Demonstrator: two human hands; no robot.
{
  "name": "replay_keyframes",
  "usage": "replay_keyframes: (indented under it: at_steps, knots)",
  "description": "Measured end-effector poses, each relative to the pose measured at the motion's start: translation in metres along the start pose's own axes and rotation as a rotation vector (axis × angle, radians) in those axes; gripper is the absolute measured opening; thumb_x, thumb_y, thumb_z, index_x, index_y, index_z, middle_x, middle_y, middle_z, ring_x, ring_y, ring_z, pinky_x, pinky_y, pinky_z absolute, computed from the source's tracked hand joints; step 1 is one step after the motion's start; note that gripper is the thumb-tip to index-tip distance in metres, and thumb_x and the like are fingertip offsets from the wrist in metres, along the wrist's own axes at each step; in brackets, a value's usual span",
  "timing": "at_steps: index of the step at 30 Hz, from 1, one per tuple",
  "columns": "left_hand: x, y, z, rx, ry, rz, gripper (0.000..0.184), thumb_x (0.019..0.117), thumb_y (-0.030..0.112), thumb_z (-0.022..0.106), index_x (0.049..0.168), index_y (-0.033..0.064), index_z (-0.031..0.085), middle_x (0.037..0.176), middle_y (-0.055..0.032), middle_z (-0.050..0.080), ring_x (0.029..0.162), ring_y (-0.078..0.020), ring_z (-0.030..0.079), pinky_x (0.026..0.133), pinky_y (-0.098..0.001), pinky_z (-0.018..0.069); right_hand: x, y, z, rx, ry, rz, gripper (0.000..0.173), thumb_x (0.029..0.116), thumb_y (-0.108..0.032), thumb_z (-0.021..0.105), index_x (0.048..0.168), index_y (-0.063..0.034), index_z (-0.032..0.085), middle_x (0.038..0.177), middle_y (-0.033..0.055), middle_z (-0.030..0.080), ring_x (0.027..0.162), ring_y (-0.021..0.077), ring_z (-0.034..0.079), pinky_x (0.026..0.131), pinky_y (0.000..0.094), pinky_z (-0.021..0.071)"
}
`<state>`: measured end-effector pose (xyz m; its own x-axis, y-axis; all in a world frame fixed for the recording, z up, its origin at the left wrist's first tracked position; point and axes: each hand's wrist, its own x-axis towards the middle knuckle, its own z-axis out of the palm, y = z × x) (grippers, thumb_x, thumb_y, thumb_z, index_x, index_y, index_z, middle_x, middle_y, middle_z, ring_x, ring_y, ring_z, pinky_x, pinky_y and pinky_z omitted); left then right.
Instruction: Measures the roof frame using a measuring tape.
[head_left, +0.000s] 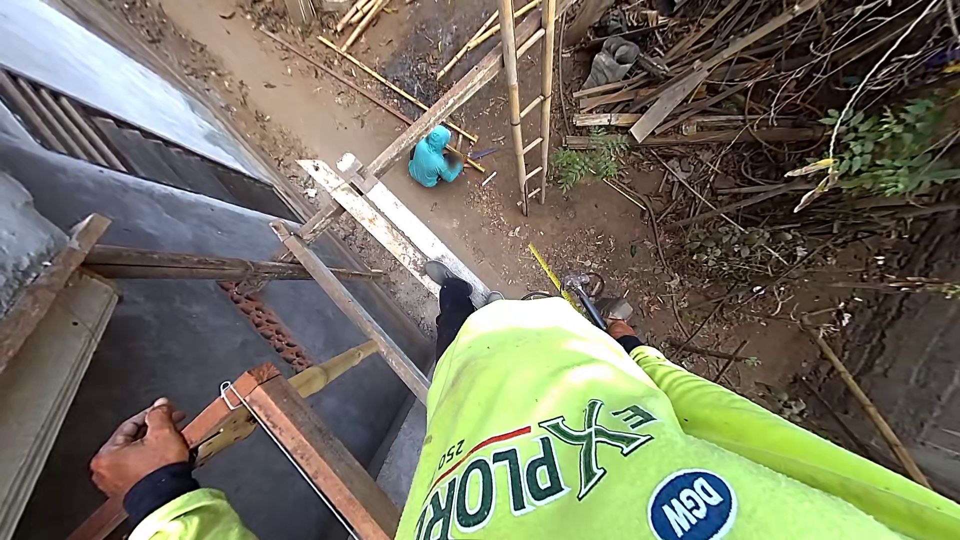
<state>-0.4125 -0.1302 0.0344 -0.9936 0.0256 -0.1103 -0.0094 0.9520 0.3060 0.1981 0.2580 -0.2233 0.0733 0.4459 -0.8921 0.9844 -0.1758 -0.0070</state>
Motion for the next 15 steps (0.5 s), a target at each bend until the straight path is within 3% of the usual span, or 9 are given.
replay_keyframes:
  at_steps: [15]
  knots:
    - [-0.0058,-0.0001,-0.0017,0.001,0.014,-0.011,0.038,0.1045,0.035,0.055,0.115,0.0026,0.072,0.1,-0.0106,0.074,0.086,-0.0142,0.069,0.088,-0.0383,0.0519,-0.0007,0.0013,0.0012,-0.02,-0.01,-0.015,0.041,0.1027,-0.033,0.06,0.133,-0.0058,0.067,0.138,0.0213,0.064,0.135,0.0364,0.056,0.113,0.0568,0.0403]
